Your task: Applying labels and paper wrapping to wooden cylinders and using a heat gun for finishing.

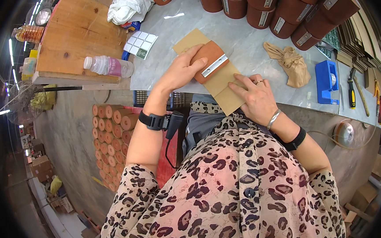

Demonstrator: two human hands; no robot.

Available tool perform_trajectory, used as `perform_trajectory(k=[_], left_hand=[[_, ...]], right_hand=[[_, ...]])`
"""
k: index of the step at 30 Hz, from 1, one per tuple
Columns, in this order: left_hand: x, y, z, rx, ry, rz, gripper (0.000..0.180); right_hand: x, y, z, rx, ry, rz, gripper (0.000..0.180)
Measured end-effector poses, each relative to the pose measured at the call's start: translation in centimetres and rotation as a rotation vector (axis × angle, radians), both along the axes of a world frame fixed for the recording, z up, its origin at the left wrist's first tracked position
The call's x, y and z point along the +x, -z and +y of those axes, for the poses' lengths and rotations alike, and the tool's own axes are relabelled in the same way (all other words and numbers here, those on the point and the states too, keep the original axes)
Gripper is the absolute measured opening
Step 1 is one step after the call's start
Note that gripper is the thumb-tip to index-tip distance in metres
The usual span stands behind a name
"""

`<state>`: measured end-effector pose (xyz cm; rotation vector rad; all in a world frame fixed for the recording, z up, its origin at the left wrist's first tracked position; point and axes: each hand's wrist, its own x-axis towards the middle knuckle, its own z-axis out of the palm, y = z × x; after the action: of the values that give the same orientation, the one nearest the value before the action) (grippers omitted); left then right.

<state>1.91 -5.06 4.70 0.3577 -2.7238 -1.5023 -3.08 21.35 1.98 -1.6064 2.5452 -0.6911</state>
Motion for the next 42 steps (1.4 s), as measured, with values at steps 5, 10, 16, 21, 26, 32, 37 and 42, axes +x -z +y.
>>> perform_trajectory(k=[5, 10, 16, 21, 26, 32, 37, 42], left_hand=[[0.5, 0.2, 0.2, 0.146, 0.053, -0.044, 0.063], [0.6, 0.2, 0.5, 0.355, -0.041, 0.015, 0.059], [0.2, 0.6, 0.1, 0.334, -0.067, 0.033, 0.056], [0.0, 0.8, 0.2, 0.354, -0.085, 0.041, 0.055], [0.3, 1.3, 0.5, 0.334, -0.119, 0.087, 0.049], [0.4, 2.9, 0.8, 0.326, -0.175, 0.175, 0.042], [0.4, 3.6, 0.2, 0.285, -0.136, 0.21, 0.042], [-0.1, 3.1, -0.4, 0.402, -0.079, 0.085, 0.047]], right_hand=[[0.0, -0.1, 0.0, 0.012, 0.001, -0.007, 0.055], [0.0, 0.0, -0.1, 0.005, -0.005, 0.0, 0.055], [0.1, -0.1, -0.1, 0.02, -0.003, 0.01, 0.055], [-0.1, 0.0, 0.0, 0.019, -0.006, 0.017, 0.056], [-0.4, -0.4, -0.2, 0.025, -0.02, -0.006, 0.057], [-2.7, -2.0, -1.7, -0.154, -0.106, 0.004, 0.026], [-5.7, -5.2, -6.9, -0.311, -0.184, -0.075, 0.01], [-8.3, -3.7, -10.2, -0.349, -0.198, -0.293, 0.013]])
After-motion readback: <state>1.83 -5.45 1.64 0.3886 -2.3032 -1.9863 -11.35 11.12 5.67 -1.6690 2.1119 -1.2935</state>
